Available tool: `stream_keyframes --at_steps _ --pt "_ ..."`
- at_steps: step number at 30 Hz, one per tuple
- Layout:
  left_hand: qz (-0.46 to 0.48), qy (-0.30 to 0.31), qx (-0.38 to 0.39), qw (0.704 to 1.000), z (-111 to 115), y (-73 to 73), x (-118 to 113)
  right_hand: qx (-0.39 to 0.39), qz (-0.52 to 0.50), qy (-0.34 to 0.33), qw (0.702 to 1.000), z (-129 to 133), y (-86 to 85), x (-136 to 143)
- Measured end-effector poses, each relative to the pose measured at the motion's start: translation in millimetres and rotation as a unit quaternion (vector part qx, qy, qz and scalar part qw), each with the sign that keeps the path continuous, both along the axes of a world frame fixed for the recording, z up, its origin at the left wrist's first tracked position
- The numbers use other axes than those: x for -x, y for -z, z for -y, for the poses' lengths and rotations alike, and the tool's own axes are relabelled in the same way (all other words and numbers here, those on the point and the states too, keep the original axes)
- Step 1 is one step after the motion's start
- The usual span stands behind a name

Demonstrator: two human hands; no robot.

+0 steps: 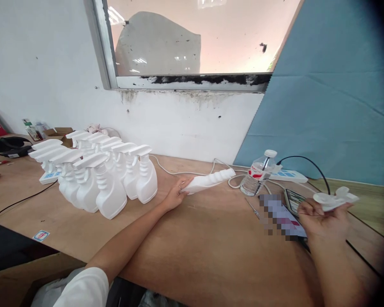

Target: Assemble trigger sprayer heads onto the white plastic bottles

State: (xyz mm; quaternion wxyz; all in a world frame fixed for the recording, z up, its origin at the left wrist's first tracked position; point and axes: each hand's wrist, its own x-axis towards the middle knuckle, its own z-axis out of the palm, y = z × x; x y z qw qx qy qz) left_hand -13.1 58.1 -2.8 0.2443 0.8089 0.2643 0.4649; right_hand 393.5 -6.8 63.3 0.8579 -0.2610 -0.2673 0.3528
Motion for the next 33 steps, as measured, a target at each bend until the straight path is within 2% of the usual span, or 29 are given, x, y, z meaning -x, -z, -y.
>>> stream_keyframes --at_steps 4,9,13,16,19,24,33 --pt "-0.011 -0.006 -0.005 1.0 2.4 -2.3 -0.6 0.016 0.018 0.012 1.0 -2.7 4.2 -7.4" --pt "-0.023 -0.007 -0.012 1.0 3.0 -0.8 -1.7 0.006 0.021 -0.025 0.999 -9.3 11.5 -10.0" --pt "-0.027 0.002 -0.036 0.999 3.2 -0.4 -1.8 0.03 0.038 -0.026 0.998 -10.8 11.6 -5.1" --pt "-0.051 0.003 -0.057 0.997 5.6 -1.4 -2.6 0.039 0.049 -0.033 0.997 -5.5 3.9 7.5" --pt "-0.075 0.007 -0.079 0.994 9.0 -2.2 -4.7 0.011 0.078 -0.051 0.996 4.1 -8.7 28.3" --pt "-0.06 0.027 -0.094 0.993 14.4 -3.9 -8.8 -0.009 0.144 -0.088 0.986 14.0 -27.1 63.7" --pt "0.009 0.077 0.058 0.995 33.0 -9.8 -20.9 0.033 0.287 -0.104 0.952 2.0 -50.2 108.1"
